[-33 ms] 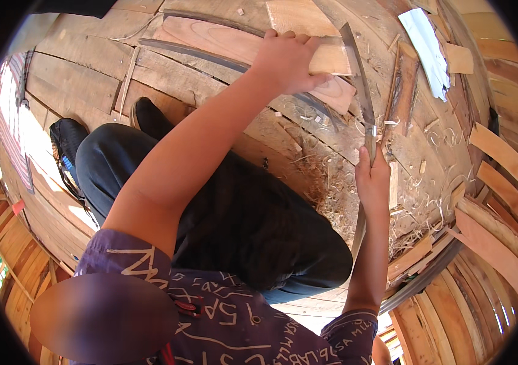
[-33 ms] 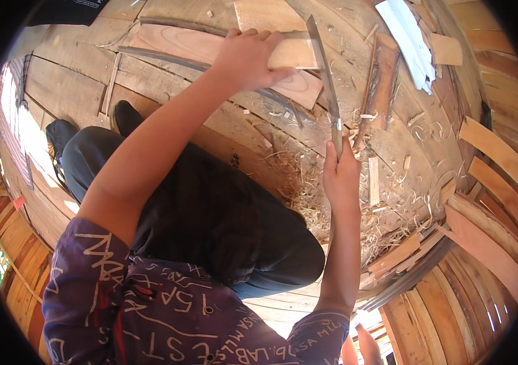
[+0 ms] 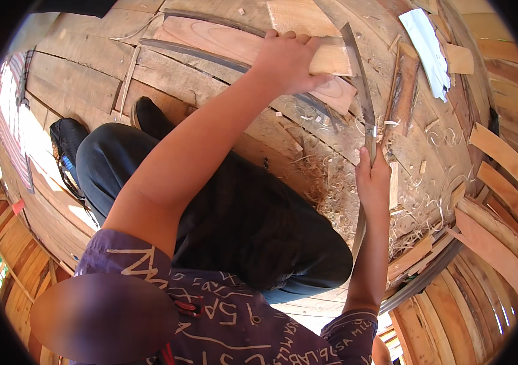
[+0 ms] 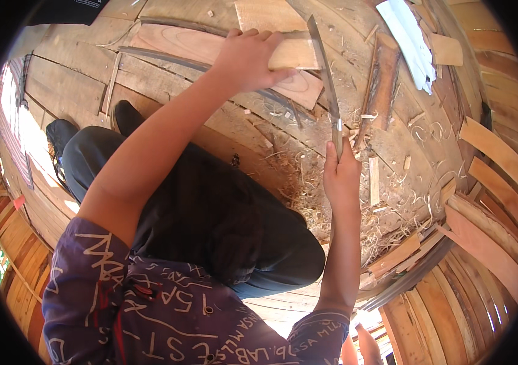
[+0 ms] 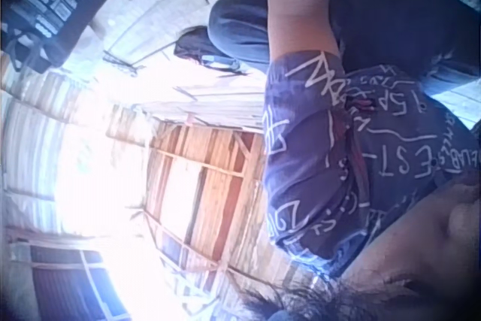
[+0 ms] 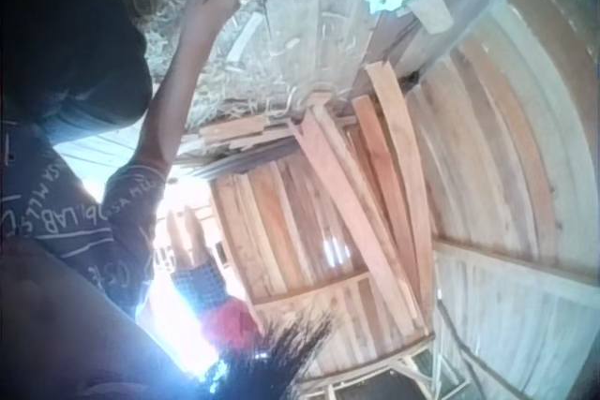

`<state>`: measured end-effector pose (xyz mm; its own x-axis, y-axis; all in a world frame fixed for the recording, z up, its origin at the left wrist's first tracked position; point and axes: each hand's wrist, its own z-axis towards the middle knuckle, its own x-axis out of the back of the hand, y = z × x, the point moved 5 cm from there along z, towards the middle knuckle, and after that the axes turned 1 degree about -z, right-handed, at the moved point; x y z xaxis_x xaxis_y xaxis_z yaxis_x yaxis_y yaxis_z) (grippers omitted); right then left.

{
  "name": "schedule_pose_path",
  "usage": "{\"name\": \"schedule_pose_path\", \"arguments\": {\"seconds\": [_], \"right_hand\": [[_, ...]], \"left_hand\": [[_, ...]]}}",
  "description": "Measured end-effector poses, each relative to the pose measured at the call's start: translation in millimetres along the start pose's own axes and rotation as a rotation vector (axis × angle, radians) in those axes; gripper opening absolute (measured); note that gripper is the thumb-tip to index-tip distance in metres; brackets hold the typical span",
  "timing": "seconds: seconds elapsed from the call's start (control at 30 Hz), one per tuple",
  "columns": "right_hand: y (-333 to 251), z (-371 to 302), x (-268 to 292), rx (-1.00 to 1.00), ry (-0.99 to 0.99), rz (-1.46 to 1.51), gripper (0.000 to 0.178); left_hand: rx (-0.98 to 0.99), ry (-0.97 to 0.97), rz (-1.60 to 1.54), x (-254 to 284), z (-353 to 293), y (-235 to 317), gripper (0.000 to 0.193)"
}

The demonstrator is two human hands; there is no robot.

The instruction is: The person uses a shaving tool to shave thin layers off a small block of wood while sitting on a floor covered in wood shavings.

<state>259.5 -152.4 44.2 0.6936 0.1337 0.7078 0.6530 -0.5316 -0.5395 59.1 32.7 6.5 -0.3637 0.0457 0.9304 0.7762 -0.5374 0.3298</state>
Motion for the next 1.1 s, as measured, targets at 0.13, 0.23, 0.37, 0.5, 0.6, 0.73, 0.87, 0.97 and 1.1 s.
{"name": "schedule_pose_path", "arguments": {"seconds": [0.13,0.23,0.37,0.5,0.6,0.73,0.87,0.97,1.1], "right_hand": [[-9.3,13.4,-2.0,0.073,0.052,-0.023,0.028],[-6.8,24.8,-6.2,0.113,0.088,0.014,0.029],[3.6,-1.2,4.5,0.006,0.034,-0.019,0.032],[21.8,-17.2,5.8,-0.050,-0.023,-0.008,0.035],[7.4,1.8,1.0,0.017,0.009,-0.019,0.034],[9.0,31.3,-6.3,0.071,0.020,0.042,0.032],[9.5,-3.9,5.4,-0.056,-0.002,-0.011,0.030],[27.3,-17.3,5.3,-0.089,-0.027,0.054,0.031],[10.3,6.3,3.1,0.035,0.006,0.027,0.034]], "left_hand": [[0.036,-0.061,-0.031,-1.9,7.6,3.9,0.065],[0.049,-0.086,-0.040,-1.9,9.2,6.2,0.064],[0.076,-0.101,-0.009,-1.7,8.9,1.6,0.064],[0.030,0.015,-0.005,-2.5,2.9,-1.0,0.064],[0.064,-0.122,-0.026,-1.1,7.4,1.1,0.064],[0.047,-0.084,-0.038,-2.8,9.7,5.8,0.064],[0.086,-0.149,-0.021,-1.0,10.6,2.4,0.065],[0.066,-0.080,-0.004,-2.6,8.4,-0.3,0.066],[0.058,-0.104,-0.012,-2.7,7.9,1.4,0.067]]}}
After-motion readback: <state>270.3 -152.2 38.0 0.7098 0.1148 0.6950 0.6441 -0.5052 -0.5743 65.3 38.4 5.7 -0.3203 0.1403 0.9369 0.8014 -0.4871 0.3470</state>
